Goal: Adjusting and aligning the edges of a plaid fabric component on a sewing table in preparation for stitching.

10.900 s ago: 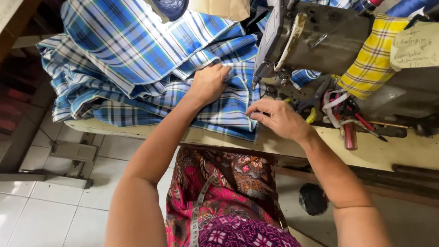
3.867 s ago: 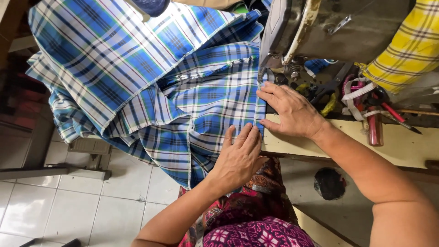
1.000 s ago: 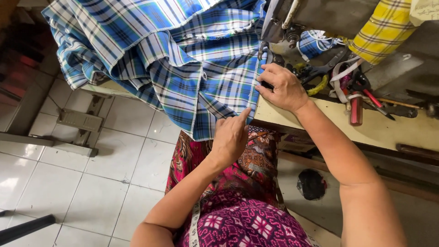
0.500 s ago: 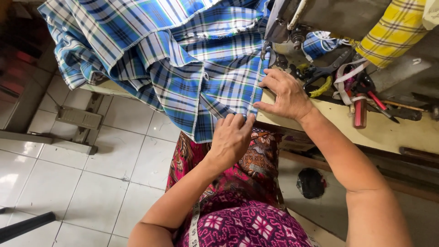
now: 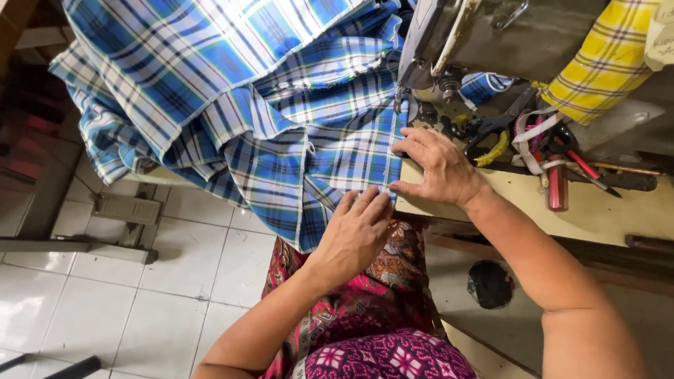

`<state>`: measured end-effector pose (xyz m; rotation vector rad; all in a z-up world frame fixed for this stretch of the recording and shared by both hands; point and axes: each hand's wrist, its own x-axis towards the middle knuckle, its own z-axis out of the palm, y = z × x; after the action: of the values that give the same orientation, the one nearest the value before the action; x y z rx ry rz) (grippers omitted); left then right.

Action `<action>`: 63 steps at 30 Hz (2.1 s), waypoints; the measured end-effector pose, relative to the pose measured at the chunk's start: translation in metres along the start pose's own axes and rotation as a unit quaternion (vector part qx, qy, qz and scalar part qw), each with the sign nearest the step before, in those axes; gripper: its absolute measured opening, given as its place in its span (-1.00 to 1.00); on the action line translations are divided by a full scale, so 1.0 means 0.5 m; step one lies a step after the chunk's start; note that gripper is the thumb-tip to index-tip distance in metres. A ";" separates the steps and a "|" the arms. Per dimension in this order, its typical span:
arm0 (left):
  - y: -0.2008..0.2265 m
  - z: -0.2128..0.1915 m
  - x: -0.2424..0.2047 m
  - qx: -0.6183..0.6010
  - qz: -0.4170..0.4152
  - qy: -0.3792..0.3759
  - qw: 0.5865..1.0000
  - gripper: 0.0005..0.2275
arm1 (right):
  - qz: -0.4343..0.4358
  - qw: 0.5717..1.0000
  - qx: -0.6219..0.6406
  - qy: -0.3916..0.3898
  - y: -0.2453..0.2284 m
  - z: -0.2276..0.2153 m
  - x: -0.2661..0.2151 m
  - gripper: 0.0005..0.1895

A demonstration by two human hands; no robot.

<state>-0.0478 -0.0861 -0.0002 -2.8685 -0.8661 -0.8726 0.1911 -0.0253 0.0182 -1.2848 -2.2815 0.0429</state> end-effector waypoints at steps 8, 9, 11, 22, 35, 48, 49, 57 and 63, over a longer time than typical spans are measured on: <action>-0.013 -0.005 0.004 -0.017 0.007 -0.007 1.000 -0.66 | 0.007 1.000 0.001 -0.011 0.006 0.001 0.006 -0.24; -0.013 -0.009 0.005 -0.018 0.008 -0.019 1.000 -0.65 | 0.005 1.000 0.010 -0.009 0.006 0.002 0.008 -0.27; -0.013 -0.007 0.008 -0.026 0.001 -0.024 0.999 -0.64 | 0.008 1.000 0.009 -0.013 0.008 0.000 0.007 -0.28; -0.035 0.016 0.040 -0.039 -0.020 -0.038 0.998 -0.60 | 0.027 0.999 -0.015 -0.043 0.030 0.002 0.021 -0.30; -0.059 0.031 0.085 -0.033 -0.042 -0.034 0.998 -0.57 | -0.010 0.994 -0.106 -0.018 0.041 0.007 0.022 -0.36; -0.089 0.063 0.119 -0.025 -0.047 -0.023 0.998 -0.56 | -0.001 0.987 -0.161 0.005 0.051 0.020 0.021 -0.49; -0.092 0.068 0.121 -0.024 -0.048 -0.022 0.998 -0.56 | -0.003 0.987 -0.160 0.005 0.052 0.021 0.021 -0.49; -0.107 0.115 0.137 -0.021 -0.063 -0.018 0.998 -0.55 | -0.007 0.987 -0.157 0.027 0.066 0.035 0.021 -0.62; -0.094 0.074 0.131 -0.012 -0.057 0.024 0.998 -0.52 | -0.013 0.984 -0.173 0.028 0.070 0.050 0.007 -0.55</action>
<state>-0.0081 -0.0068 -0.0039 -2.8289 -1.0286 -0.9634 0.2062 0.0025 -0.0112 -1.4034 -2.3251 -0.4119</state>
